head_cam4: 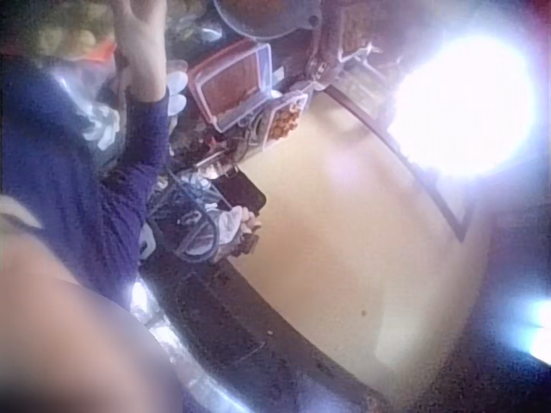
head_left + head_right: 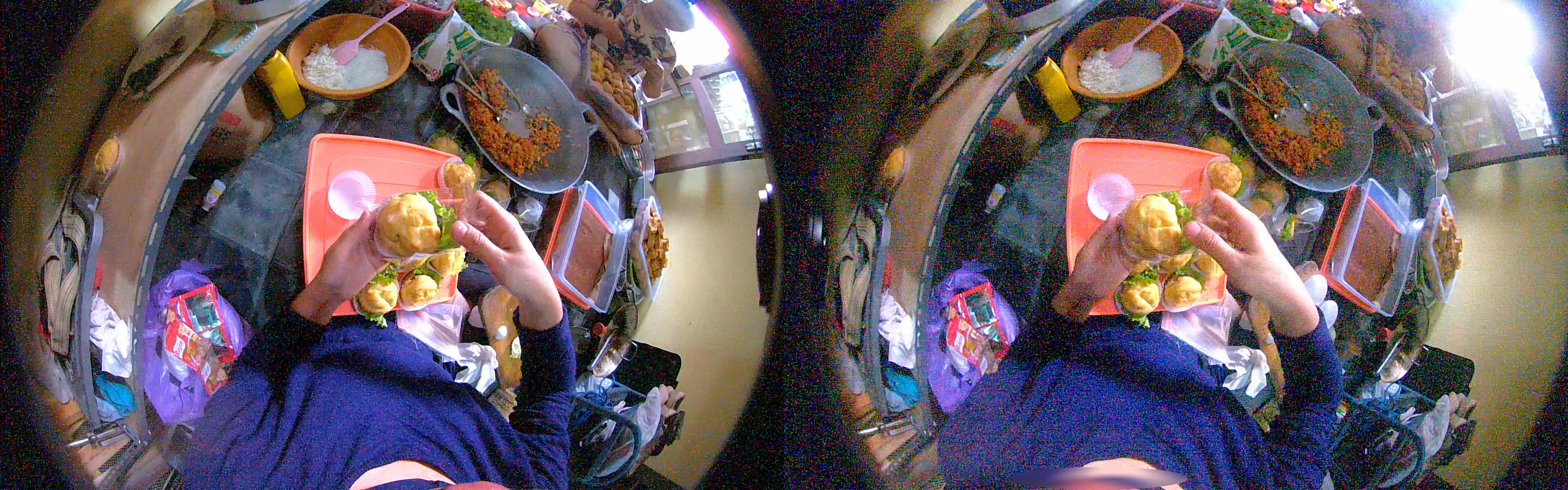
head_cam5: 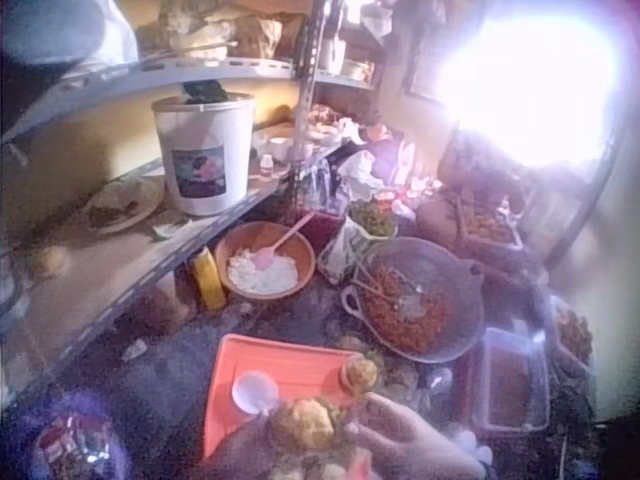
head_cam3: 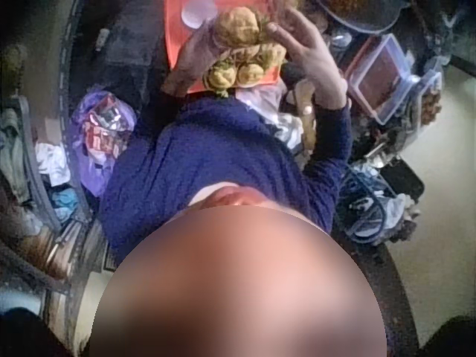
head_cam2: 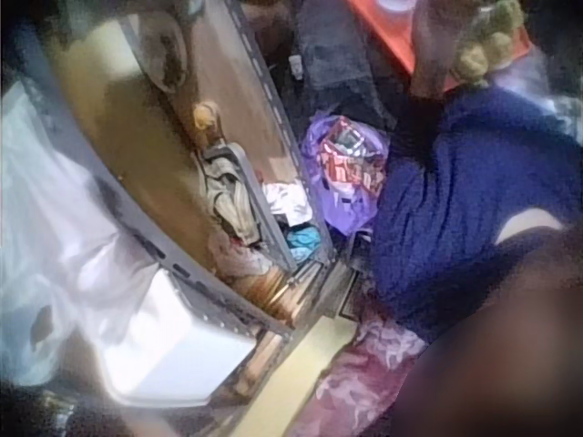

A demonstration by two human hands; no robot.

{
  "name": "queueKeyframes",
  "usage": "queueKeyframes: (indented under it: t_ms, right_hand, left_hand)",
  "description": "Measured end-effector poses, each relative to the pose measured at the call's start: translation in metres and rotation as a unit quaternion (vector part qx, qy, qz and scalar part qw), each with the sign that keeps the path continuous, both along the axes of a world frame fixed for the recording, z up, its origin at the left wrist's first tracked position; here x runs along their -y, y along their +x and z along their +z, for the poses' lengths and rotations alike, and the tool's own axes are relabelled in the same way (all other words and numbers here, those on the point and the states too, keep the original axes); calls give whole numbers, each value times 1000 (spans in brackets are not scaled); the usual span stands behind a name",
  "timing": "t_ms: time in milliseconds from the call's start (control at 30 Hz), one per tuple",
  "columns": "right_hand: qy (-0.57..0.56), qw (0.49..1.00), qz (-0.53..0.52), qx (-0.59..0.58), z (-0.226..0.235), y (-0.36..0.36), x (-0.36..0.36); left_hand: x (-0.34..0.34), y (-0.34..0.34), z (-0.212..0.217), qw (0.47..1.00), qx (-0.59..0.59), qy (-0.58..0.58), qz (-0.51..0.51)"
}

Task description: The person assembles small buns by placing lettuce and sliced boiled eggs inside them. They arrange the finished buns on a pink tray and place them into a clear plastic container.

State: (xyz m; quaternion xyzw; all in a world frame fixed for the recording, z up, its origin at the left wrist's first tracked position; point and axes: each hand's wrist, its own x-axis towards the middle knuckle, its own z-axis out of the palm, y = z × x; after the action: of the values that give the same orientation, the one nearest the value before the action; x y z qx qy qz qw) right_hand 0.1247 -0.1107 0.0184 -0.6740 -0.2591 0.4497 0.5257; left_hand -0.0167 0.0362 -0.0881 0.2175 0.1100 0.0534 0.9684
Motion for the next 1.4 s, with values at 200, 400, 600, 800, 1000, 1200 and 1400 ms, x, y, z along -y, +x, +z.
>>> queueKeyframes:
  t_ms: [200,400,600,800,1000,1200,1400]
  right_hand:
    - [30,999,-27,-19,3,1,-3]
    - [13,993,24,116,-11,2,-7]
    - [41,990,-5,132,-20,-9,-11]
    - [55,982,53,171,-14,-7,-10]
    - [30,988,54,142,-12,0,-7]
    - [-24,981,-13,191,-6,6,-5]
    - [9,987,-63,144,-10,1,-10]
  left_hand:
    - [8,1,-5,998,38,45,19]
    - [6,3,-6,979,44,194,40]
    - [4,0,-9,967,-43,249,35]
    - [8,-1,-8,981,-19,189,47]
    - [5,0,-1,980,34,196,-7]
    - [8,6,-3,994,51,101,3]
    - [8,2,-10,990,-3,142,3]
